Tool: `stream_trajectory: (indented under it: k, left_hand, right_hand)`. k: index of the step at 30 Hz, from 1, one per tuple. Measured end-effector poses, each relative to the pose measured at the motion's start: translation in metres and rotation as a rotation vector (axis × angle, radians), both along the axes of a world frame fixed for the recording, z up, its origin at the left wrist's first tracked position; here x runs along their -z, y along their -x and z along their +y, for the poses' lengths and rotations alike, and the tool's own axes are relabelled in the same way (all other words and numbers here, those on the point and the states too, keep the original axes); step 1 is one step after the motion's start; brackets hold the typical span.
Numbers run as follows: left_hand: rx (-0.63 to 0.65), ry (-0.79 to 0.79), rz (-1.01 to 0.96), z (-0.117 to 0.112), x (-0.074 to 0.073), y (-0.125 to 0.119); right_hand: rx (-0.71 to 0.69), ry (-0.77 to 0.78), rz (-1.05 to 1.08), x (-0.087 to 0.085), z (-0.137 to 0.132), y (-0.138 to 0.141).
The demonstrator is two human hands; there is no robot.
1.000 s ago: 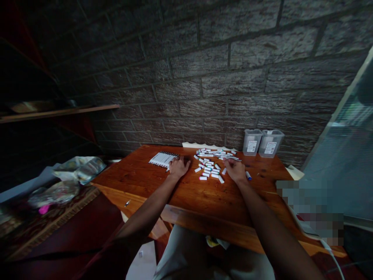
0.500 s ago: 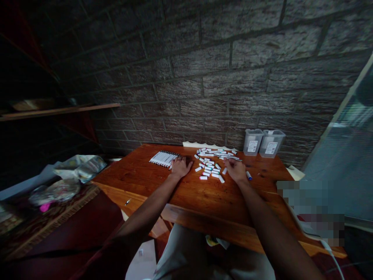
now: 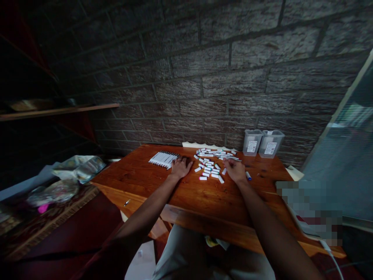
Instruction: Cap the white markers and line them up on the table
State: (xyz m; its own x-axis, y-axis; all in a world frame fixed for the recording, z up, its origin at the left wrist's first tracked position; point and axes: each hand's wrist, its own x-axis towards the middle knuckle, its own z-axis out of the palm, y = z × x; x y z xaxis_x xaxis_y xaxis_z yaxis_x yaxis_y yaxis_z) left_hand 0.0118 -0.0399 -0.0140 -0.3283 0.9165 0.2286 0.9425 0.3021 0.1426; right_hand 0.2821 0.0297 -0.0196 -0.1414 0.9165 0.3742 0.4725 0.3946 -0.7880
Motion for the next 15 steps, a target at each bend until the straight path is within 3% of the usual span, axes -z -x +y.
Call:
stream_trajectory:
  k: [15]
  left_hand:
    - [0.092,0.001,-0.039,0.009,0.005,0.010]
  right_hand:
    - [0.016,0.010,-0.014,-0.005,-0.006,-0.001]
